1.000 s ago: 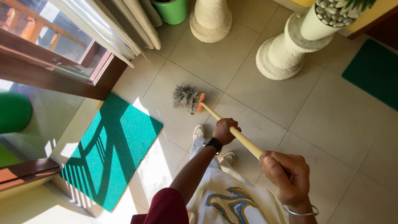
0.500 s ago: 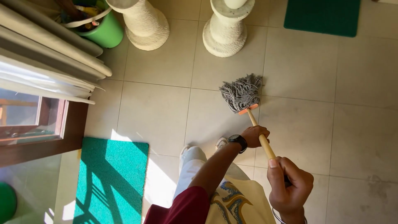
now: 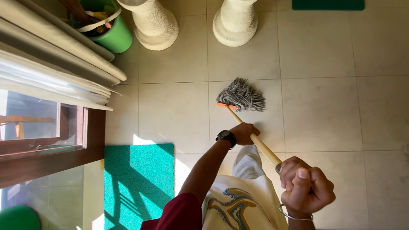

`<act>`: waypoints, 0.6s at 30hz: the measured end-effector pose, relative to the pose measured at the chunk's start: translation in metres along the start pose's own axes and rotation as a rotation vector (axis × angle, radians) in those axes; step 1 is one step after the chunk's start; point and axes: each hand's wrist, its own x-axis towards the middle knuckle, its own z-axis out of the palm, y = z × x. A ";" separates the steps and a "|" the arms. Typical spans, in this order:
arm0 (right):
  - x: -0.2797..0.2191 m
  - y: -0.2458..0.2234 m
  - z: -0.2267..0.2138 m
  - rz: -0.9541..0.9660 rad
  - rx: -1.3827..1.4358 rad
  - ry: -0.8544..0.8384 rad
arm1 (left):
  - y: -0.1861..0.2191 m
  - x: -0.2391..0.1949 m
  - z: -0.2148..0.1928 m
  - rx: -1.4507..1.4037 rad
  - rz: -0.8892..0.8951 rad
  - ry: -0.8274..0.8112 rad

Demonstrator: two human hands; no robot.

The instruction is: Mopping the tiled floor in a room with plants and mats.

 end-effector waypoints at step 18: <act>-0.120 -0.035 0.091 0.280 0.376 -0.420 | -0.051 -0.244 0.043 -0.126 -0.271 0.549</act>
